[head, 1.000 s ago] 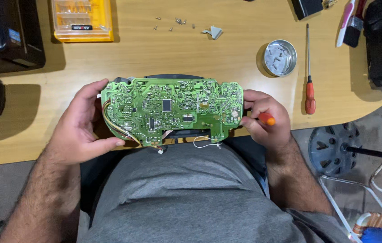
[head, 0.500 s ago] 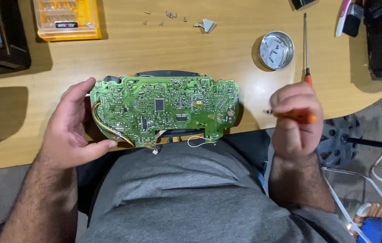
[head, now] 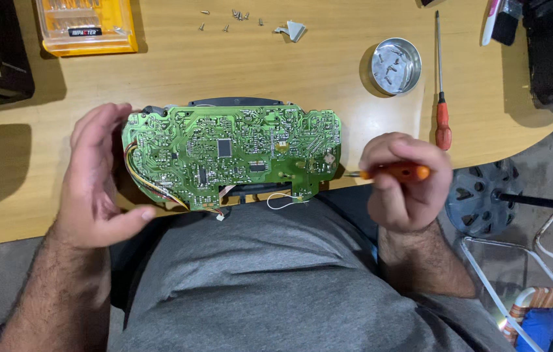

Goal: The person uses a screwdriver to remove screws from a green circuit board attached to a black housing. They detach the board, separate it from the housing, and manipulate the components and wires.

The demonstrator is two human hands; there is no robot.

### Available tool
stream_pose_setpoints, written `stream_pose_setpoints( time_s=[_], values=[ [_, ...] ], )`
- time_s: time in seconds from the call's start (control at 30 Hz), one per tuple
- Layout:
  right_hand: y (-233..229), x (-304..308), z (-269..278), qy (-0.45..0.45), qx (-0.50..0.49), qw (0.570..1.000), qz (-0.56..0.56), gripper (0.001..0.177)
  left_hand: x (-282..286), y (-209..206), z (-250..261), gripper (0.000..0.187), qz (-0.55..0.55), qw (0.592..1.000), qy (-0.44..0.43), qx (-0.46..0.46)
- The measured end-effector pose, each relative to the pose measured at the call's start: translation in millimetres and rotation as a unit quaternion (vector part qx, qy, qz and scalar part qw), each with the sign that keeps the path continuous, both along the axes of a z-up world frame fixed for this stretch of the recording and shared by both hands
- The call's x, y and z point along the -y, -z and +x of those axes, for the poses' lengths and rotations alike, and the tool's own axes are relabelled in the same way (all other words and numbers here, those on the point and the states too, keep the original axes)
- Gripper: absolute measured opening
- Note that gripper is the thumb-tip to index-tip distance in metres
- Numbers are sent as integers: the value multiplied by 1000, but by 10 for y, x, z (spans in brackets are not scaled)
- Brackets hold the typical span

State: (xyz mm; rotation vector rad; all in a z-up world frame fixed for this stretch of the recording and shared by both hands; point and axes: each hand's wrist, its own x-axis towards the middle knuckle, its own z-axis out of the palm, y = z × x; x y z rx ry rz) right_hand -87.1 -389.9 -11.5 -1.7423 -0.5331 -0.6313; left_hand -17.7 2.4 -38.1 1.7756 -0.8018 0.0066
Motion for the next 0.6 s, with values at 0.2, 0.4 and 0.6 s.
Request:
stream_pose_setpoints(
  time_s=[0.2, 0.4, 0.6],
  values=[
    [-103, 160, 5, -42, -215, 968, -120, 30, 59, -114, -27, 116, 137, 990, -8, 27],
    [236, 78, 58, -62, -186, 980, -46, 28, 39, -26, 17, 120, 127, 991, -50, -7],
    [10, 8, 55, -127, -212, 965, 90, 19, 67, 54, -39, 116, 0, 986, -132, -102]
  ],
)
